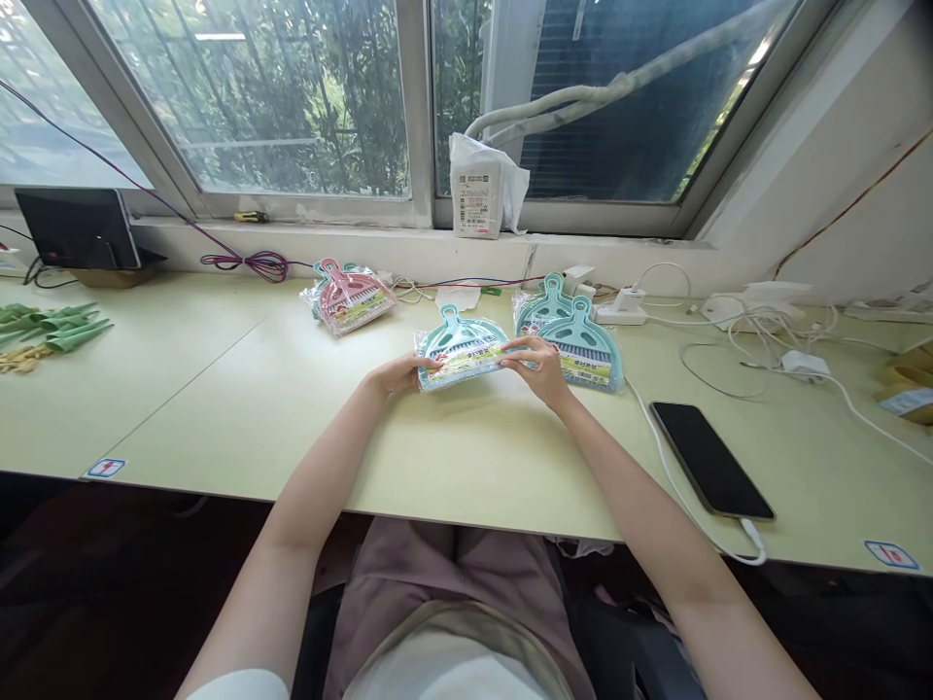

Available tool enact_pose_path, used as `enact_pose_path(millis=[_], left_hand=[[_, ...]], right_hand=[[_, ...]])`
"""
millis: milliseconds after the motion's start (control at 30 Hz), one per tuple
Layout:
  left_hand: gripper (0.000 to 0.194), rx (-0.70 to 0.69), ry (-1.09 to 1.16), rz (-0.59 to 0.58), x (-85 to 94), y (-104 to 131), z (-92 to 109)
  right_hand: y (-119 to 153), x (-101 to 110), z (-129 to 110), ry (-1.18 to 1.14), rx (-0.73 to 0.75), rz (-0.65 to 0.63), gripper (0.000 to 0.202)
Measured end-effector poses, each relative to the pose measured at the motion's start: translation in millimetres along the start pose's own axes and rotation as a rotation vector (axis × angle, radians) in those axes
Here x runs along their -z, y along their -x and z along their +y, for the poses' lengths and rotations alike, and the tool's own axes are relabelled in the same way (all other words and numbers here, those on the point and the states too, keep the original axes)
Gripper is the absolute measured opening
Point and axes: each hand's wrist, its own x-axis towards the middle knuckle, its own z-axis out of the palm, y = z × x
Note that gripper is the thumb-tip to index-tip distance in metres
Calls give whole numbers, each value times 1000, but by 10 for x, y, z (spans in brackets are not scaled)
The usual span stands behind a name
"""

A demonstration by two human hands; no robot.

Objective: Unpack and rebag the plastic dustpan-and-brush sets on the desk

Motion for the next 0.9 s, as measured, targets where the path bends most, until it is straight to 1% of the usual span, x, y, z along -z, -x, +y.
enact_pose_path(millis=[133,233,400,600,733,900], left_hand=[[44,15,-36,-22,-47,7,4],[47,19,-68,-25,-82,40,31],[45,-7,-73,-25,-84,54,47],[48,-57,-106,-10,-40,44,55],[49,-67,-111,1,-38,45,60],[44,-81,-96,-12,-77,33,45]], right_hand=[[4,-5,-3,107,-3,40,13],[10,-13,12,169,37,57,15],[19,-20,49,247,99,85,16],[19,-43,1,227,66,136,15],[30,-67,-27,165,56,124,16],[44,-61,-50,202,133,154,19]])
